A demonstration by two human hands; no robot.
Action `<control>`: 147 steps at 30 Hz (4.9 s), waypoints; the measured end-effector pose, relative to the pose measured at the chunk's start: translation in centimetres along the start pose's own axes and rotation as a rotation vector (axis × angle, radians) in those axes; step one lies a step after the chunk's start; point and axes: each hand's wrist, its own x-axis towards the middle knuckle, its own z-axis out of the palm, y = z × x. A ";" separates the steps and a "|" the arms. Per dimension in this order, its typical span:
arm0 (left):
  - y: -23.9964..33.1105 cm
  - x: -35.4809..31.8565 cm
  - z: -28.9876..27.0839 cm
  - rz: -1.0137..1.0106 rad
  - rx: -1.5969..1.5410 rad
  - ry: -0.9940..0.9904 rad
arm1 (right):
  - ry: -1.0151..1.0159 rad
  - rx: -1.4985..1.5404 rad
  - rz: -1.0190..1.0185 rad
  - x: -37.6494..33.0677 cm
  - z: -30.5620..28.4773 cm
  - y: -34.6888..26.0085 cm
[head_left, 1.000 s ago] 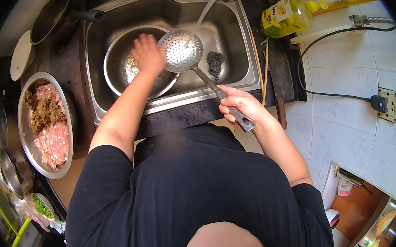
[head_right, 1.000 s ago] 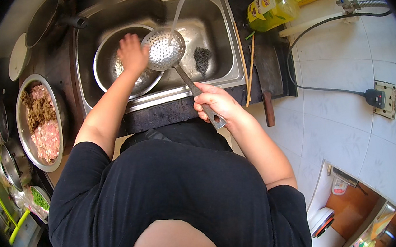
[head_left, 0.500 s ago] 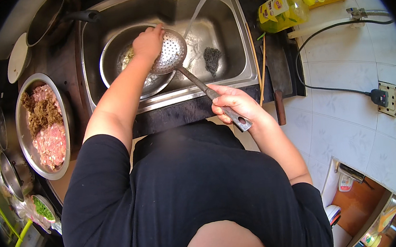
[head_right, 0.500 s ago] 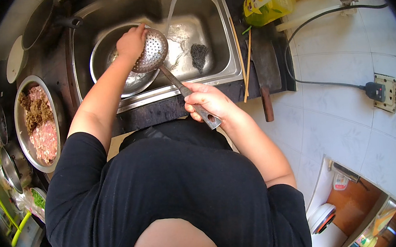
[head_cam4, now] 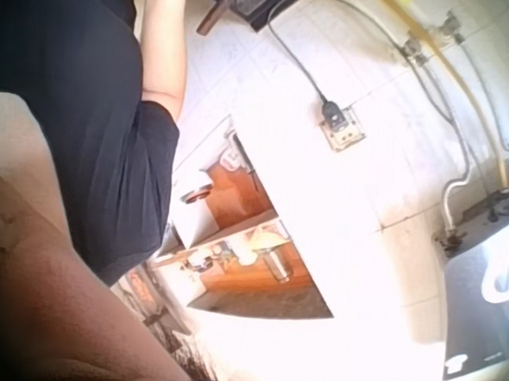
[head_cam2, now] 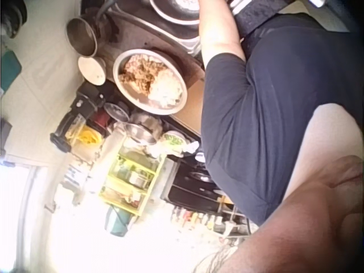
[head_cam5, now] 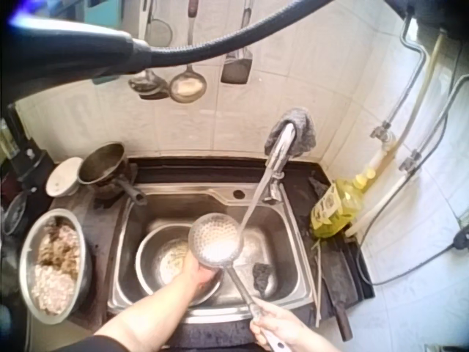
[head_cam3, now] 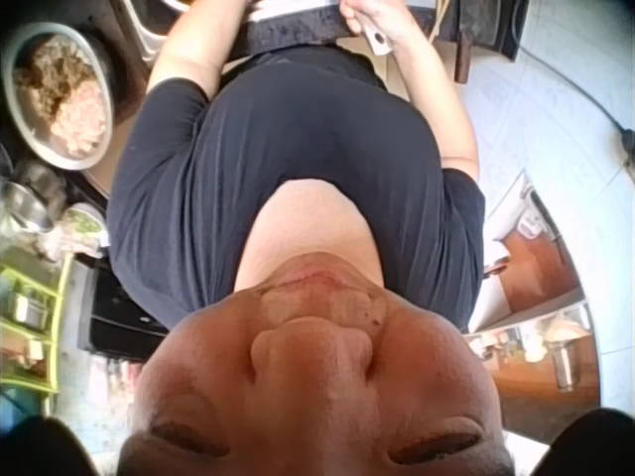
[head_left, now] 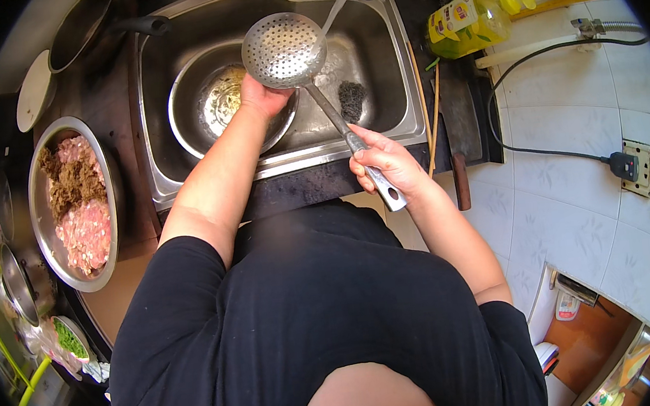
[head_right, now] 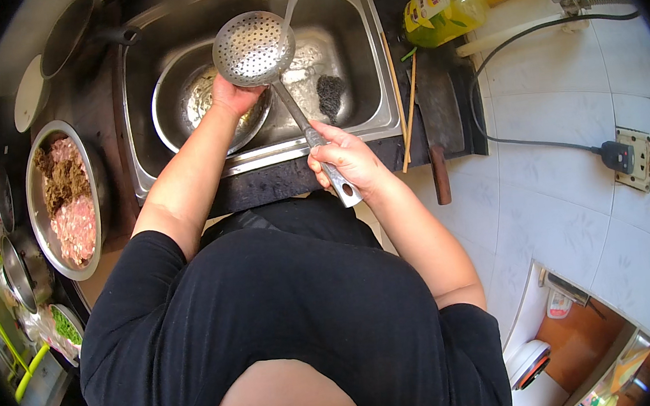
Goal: The person uses a slotted spoon to scoop a brown, fibrous ingredient from a bowl of liquid in the sink and adds it to a bowl of ground meat. They then rinse the ingredient under running water and transfer the combined mixture into a wok on the stove.
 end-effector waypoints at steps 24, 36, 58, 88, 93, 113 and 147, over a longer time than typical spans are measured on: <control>3.7 0.7 -4.8 0.436 1.574 0.416 | 0.144 -0.081 0.017 -4.4 0.9 -2.3; 0.3 0.1 -3.9 0.456 1.780 0.211 | 0.148 -0.059 0.003 -3.4 1.0 -1.3; 1.9 -0.8 0.9 0.737 2.152 0.284 | 0.102 -0.146 0.066 -3.2 2.0 -1.0; -1.9 0.8 0.3 -0.054 0.045 -0.005 | 0.109 0.029 -0.084 -3.0 1.9 -1.2; -4.5 0.3 0.5 -0.185 -0.097 -0.088 | 0.144 -0.087 -0.087 0.1 1.8 -0.1; 2.5 -3.2 -1.6 0.729 1.905 0.274 | 0.471 -1.384 -0.546 1.3 -3.2 -1.7; 8.4 -13.5 -0.3 0.751 1.569 0.142 | 0.559 -0.567 -1.431 12.0 29.6 -35.4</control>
